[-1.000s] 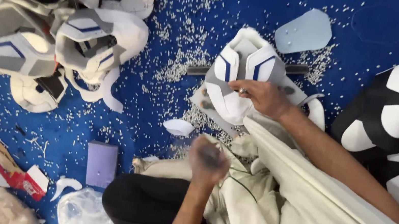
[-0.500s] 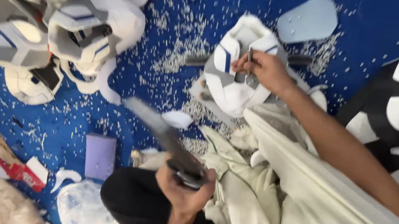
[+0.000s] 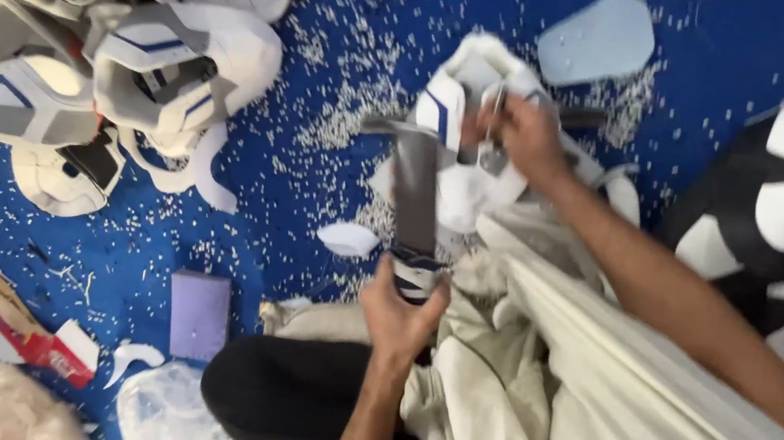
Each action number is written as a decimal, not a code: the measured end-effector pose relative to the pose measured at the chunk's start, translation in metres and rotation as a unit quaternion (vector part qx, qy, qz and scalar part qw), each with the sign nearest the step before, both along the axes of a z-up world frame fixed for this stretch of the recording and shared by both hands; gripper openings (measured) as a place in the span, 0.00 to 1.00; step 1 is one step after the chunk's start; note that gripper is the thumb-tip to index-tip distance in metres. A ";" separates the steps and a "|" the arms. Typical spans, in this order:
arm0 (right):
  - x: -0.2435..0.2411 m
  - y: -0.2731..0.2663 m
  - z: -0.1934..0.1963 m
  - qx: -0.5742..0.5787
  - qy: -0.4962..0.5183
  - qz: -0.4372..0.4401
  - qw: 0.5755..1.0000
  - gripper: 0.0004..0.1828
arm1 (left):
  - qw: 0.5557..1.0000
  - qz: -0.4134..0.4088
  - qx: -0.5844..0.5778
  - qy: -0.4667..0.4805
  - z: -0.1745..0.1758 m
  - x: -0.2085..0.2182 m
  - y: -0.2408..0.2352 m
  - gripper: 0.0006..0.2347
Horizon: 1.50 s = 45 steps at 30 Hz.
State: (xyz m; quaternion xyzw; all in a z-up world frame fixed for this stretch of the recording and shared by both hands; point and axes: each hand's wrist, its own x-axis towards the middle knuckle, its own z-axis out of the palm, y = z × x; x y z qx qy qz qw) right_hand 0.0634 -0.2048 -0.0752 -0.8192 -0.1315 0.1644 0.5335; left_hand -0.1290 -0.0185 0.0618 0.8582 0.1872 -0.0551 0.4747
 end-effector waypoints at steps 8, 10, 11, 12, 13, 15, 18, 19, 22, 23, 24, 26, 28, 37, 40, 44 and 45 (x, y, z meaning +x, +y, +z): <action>-0.002 0.006 0.012 0.179 0.023 -0.026 0.983 0.06 | 0.948 -0.072 0.164 -0.262 -0.026 0.000 0.004 0.20; -0.008 0.006 0.029 0.137 -0.058 0.017 0.989 0.07 | 0.980 -0.044 0.084 -0.173 -0.046 0.006 0.003 0.19; -0.014 0.006 0.036 0.094 -0.135 0.058 0.985 0.13 | 0.997 -0.018 0.000 -0.078 -0.056 0.006 0.002 0.17; -0.009 0.005 0.022 0.093 -0.133 0.059 0.985 0.13 | 0.997 -0.017 -0.002 -0.077 -0.046 0.006 -0.001 0.17; -0.003 0.004 0.009 0.068 -0.073 0.025 0.995 0.14 | 0.999 0.001 0.008 -0.041 -0.036 0.007 -0.006 0.18; 0.007 -0.001 -0.005 0.041 -0.006 -0.029 0.999 0.16 | 1.000 -0.003 0.018 0.001 -0.006 0.014 -0.009 0.18; 0.017 0.003 -0.005 0.341 0.134 -0.095 0.926 0.06 | 0.995 0.022 -0.022 -0.095 0.035 0.023 -0.009 0.16; 0.019 0.002 -0.007 0.315 0.133 -0.089 0.936 0.06 | 0.984 -0.020 0.060 -0.168 0.037 0.028 -0.010 0.19; 0.009 0.006 0.016 0.181 0.046 -0.070 0.980 0.05 | 0.959 -0.057 0.136 -0.243 -0.015 0.022 -0.007 0.21; 0.003 0.008 0.026 0.070 -0.042 -0.070 0.994 0.06 | 0.959 -0.064 0.127 -0.243 -0.043 0.018 -0.004 0.21; 0.001 0.007 0.028 0.072 -0.045 -0.062 0.994 0.06 | 0.959 -0.057 0.130 -0.246 -0.050 0.017 -0.003 0.21; -0.004 0.002 0.029 0.161 -0.143 0.028 0.976 0.20 | 0.998 -0.015 -0.005 -0.053 -0.067 0.015 -0.003 0.19; 0.003 0.002 0.016 0.117 -0.147 0.001 0.982 0.13 | 1.000 0.002 0.014 0.000 -0.055 0.008 -0.006 0.19; 0.042 -0.003 -0.008 0.251 0.069 -0.041 0.965 0.09 | 0.979 0.006 -0.042 -0.199 0.062 0.026 0.001 0.19; 0.029 0.002 0.001 0.252 0.161 -0.052 0.953 0.08 | 0.976 0.008 -0.042 -0.213 0.065 0.008 0.001 0.19; 0.022 -0.001 0.009 0.215 0.084 -0.032 0.972 0.08 | 0.984 0.020 -0.057 -0.169 0.060 -0.005 0.004 0.17; 0.023 -0.001 0.009 0.212 0.080 -0.033 0.973 0.08 | 0.983 0.019 -0.060 -0.173 0.062 -0.002 0.002 0.17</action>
